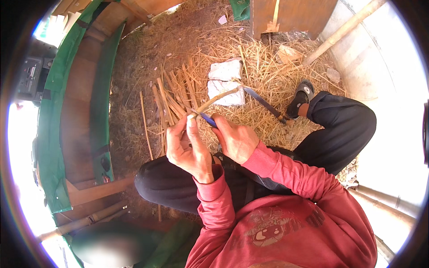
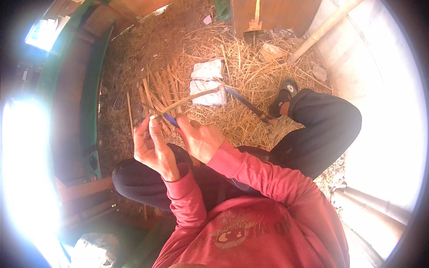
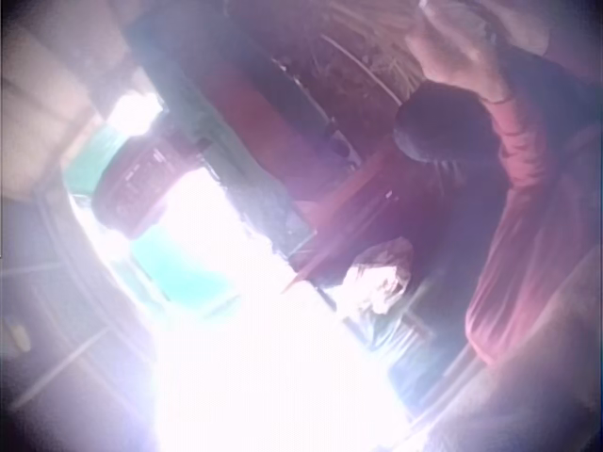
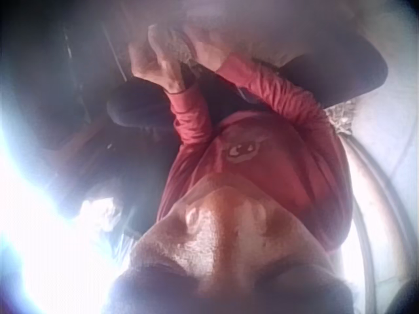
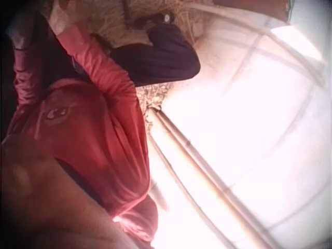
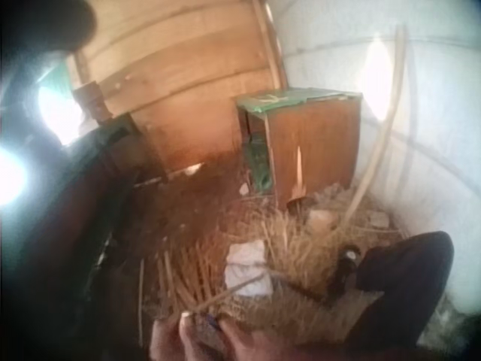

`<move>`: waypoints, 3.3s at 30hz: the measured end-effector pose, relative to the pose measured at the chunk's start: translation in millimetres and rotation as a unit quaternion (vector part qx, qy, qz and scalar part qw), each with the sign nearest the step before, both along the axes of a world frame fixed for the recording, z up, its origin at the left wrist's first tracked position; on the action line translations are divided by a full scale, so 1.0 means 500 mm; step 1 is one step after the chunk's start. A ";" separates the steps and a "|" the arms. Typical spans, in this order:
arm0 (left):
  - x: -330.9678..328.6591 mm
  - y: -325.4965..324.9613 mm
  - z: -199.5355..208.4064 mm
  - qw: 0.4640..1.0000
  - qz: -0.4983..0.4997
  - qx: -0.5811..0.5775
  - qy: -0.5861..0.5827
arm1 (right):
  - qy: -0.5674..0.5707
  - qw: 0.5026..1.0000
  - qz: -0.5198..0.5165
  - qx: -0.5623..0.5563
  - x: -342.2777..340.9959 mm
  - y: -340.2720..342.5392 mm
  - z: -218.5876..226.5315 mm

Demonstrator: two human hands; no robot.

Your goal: The person sits cross-legged on a straw-covered floor and uses a knife to shave thin strips from bamboo sticks. They hold the bamboo in one hand and carefully scrape the surface with the knife, occasionally adjusting their grip or the stick's orientation.

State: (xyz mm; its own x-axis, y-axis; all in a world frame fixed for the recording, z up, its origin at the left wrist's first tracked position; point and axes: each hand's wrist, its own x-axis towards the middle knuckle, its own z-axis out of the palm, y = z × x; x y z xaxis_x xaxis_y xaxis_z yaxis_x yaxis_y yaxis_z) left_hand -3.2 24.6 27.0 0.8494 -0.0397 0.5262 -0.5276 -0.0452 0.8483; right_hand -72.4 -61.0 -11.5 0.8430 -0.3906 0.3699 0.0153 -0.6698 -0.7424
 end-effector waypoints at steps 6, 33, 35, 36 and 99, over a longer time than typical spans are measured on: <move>0.004 0.002 -0.003 0.999 0.010 0.030 -0.020 | 0.184 0.980 -0.073 -0.028 0.004 -0.059 -0.112; -0.002 -0.041 -0.002 0.997 0.049 0.024 -0.060 | 0.174 0.982 -0.068 -0.036 0.067 -0.128 -0.191; 0.014 -0.029 0.014 0.999 0.038 0.015 0.010 | 0.073 0.996 -0.055 0.023 0.094 -0.121 -0.166; 0.003 -0.003 0.006 0.998 0.035 0.048 0.031 | 0.210 0.952 0.069 0.211 0.060 -0.133 -0.155; -0.016 -0.004 -0.010 0.998 -0.042 0.036 0.001 | 0.080 0.993 -0.029 0.081 -0.022 -0.016 0.008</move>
State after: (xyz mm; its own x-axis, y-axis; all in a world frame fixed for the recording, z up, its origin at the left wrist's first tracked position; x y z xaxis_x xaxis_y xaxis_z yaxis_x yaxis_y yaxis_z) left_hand -11.0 22.4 22.0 0.8425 -0.1479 0.5180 -0.5307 -0.0622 0.8453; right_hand -83.4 -69.0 -7.4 0.8607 -0.4832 0.1602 -0.1469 -0.5371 -0.8306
